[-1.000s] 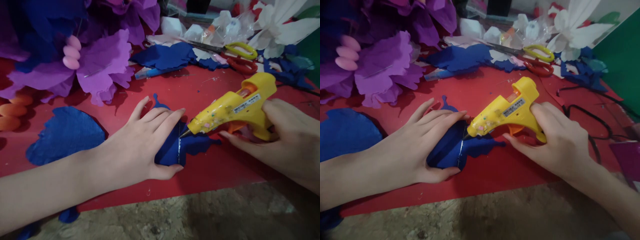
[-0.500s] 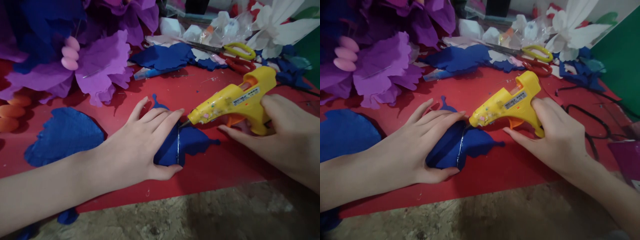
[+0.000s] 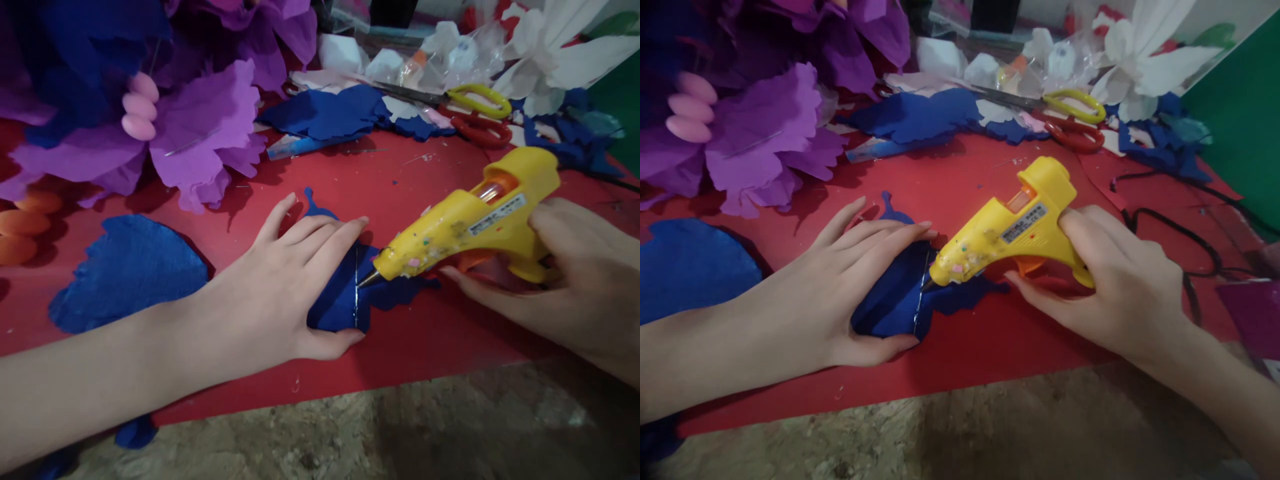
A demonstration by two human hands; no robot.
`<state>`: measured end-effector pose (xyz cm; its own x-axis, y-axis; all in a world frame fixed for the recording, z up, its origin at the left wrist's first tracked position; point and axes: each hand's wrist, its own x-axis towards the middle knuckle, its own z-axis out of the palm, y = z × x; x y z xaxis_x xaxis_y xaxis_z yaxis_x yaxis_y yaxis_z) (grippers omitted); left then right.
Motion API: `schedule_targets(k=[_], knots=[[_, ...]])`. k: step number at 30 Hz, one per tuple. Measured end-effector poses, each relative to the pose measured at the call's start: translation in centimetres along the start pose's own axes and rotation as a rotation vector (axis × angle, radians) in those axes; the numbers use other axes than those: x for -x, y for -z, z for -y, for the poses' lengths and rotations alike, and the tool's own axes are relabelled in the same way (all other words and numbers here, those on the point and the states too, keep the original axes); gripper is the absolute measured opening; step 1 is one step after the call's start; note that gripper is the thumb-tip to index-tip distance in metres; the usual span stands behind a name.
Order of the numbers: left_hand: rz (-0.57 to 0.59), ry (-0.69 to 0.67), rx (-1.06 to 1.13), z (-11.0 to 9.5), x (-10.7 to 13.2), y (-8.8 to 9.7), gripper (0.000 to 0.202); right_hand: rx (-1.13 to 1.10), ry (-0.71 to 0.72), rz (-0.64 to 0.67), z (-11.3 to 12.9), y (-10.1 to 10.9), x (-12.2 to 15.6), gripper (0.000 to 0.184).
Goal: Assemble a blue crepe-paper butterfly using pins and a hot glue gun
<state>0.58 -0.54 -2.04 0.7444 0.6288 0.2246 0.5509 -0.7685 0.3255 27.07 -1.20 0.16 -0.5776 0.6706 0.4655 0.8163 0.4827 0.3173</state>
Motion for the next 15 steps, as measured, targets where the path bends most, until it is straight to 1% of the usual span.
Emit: schedule_targets(k=[4, 6, 9, 15], knots=[[0.002, 0.006, -0.005, 0.0, 0.0, 0.0, 0.078, 0.016, -0.009, -0.039, -0.2, -0.3, -0.2, 0.038], [0.0, 0.005, -0.002, 0.0, -0.1, 0.0, 0.079, 0.023, -0.015, -0.034, -0.2, -0.6, -0.2, 0.038], [-0.002, 0.002, 0.004, 0.0, -0.1, 0.0, 0.08, -0.011, -0.02, -0.009, 0.2, -0.5, -0.1, 0.043], [0.007, 0.018, 0.009, 0.0, -0.1, 0.0, 0.076, -0.04, -0.066, 0.028, 0.8, 0.3, -0.1, 0.05]])
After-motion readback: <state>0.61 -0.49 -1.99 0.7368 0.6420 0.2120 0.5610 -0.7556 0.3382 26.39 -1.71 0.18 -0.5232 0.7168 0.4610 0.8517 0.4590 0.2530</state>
